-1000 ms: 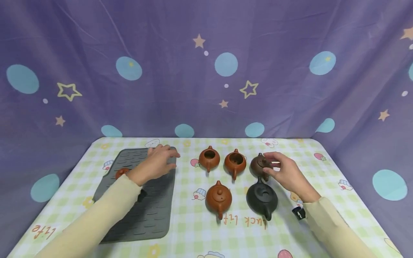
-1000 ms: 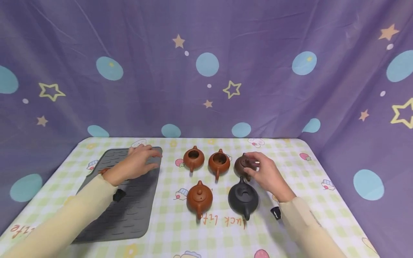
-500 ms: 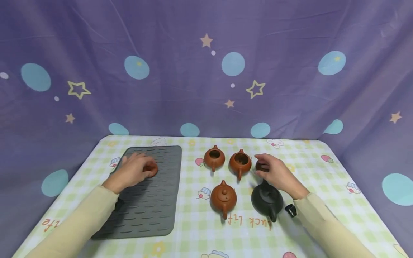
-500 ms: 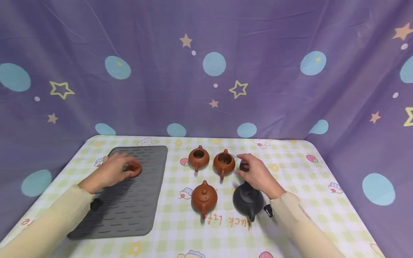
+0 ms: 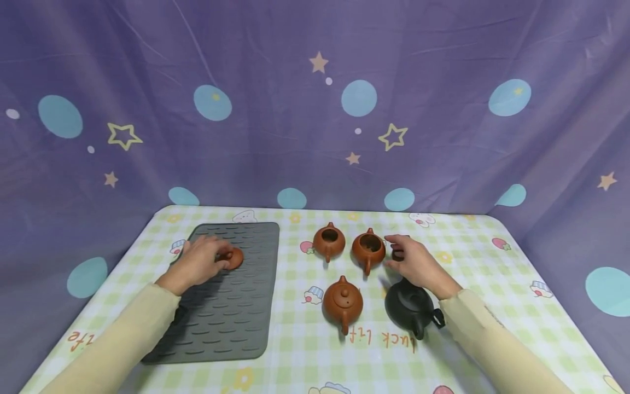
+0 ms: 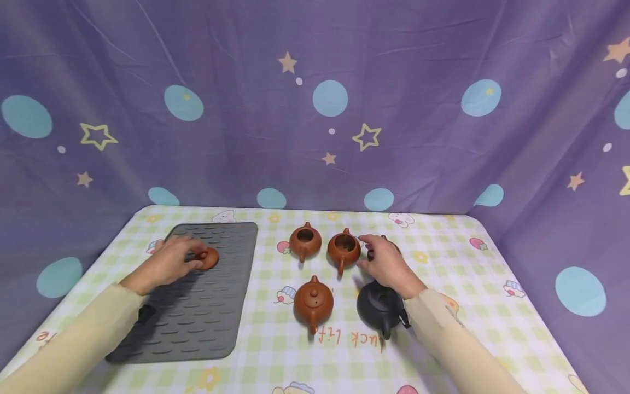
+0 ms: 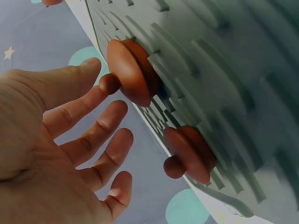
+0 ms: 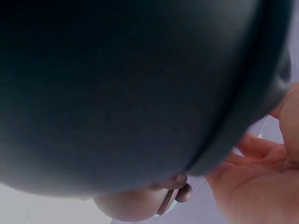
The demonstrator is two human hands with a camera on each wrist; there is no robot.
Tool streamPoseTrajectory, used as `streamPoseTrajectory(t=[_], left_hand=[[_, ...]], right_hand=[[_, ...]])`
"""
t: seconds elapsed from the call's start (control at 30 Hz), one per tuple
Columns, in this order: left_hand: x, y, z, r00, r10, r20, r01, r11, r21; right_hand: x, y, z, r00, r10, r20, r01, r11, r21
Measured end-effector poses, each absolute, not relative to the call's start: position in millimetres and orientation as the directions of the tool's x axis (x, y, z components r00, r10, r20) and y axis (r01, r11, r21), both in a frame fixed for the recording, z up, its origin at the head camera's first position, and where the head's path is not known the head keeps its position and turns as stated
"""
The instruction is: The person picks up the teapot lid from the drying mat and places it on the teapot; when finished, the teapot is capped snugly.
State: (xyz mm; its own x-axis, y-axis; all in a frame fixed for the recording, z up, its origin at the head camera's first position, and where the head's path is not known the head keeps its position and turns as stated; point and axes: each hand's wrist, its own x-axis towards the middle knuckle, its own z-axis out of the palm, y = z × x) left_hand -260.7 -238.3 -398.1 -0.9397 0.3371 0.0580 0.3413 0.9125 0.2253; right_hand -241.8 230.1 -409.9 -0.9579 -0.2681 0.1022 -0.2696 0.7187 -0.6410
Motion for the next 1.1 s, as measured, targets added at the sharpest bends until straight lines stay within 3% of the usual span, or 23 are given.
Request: streamPoseTrajectory(t=[0.73, 1.1], left_hand=[[-269.7, -233.5, -408.4, -0.942, 0.312, 0.122, 0.333, 0.913, 0.234], [-269.6, -210.7, -403.4, -0.902, 0.371, 0.222, 0.417, 0.88, 0.227]], right_hand=[[-258.5, 225.9, -406.3, -0.932, -0.363, 0.008, -0.308, 0.776, -0.551], [-262.1, 223.9, -403.7, -0.914, -0.406, 0.006, -0.344, 0.767, -0.541]])
